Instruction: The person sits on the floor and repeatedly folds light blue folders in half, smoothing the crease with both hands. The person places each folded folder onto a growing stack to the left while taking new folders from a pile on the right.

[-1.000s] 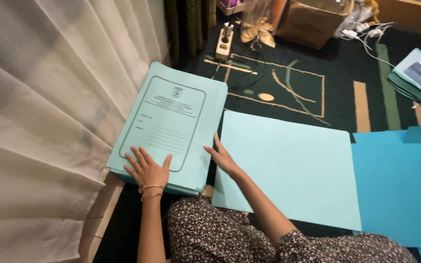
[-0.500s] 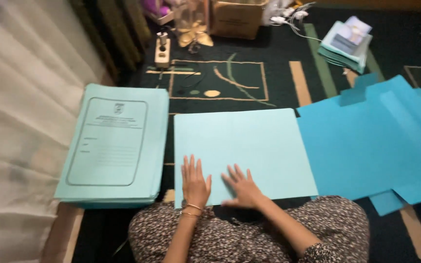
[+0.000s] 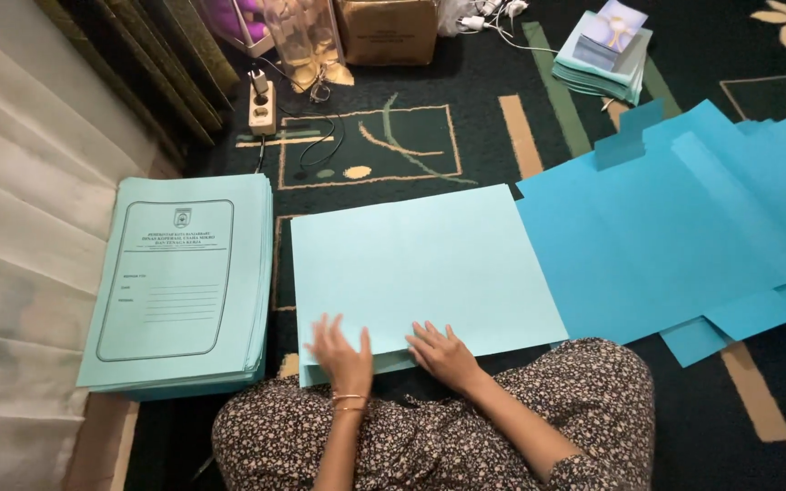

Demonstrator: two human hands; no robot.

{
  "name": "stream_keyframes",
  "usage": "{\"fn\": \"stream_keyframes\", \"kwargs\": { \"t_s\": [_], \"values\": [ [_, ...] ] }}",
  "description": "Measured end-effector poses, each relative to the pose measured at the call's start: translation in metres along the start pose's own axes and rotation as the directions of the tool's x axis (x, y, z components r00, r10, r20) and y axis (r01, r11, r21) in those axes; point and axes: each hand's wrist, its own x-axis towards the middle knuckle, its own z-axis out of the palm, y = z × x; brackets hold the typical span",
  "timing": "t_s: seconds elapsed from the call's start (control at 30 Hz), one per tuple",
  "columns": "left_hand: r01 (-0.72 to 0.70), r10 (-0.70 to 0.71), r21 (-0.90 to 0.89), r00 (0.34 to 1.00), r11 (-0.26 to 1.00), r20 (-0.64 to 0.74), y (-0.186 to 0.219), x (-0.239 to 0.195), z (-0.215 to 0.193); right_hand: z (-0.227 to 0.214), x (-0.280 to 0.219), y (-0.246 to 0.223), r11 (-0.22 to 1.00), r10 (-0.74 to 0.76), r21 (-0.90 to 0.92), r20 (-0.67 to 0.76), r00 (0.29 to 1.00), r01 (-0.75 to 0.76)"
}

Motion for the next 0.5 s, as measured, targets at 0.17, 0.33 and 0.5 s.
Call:
{"fn": "stream_keyframes", "kwargs": {
  "t_s": [0.17, 0.33, 0.5],
  "values": [
    [0.205, -0.245, -0.187, 0.942, 0.961, -0.229, -0.017, 0.017, -0.023, 0.004, -0.005, -0.018, 0.999, 0.03, 0.031, -0.168, 0.985, -0.025],
    [0.285, -0.493, -0.677, 0.86, 0.678, -0.133, 0.004, 0.015, -0.036, 0.014, -0.004, -0.026, 0.973, 0.23, 0.048, -0.199, 0.953, -0.225],
    [0.473, -0.599, -0.607, 0.801, 0.638, -0.006, 0.014, 0.019, -0.023, 0.01, -0.007, -0.035, 0.968, 0.119, 0.214, 0.069, 0.99, -0.131]
  ]
}}
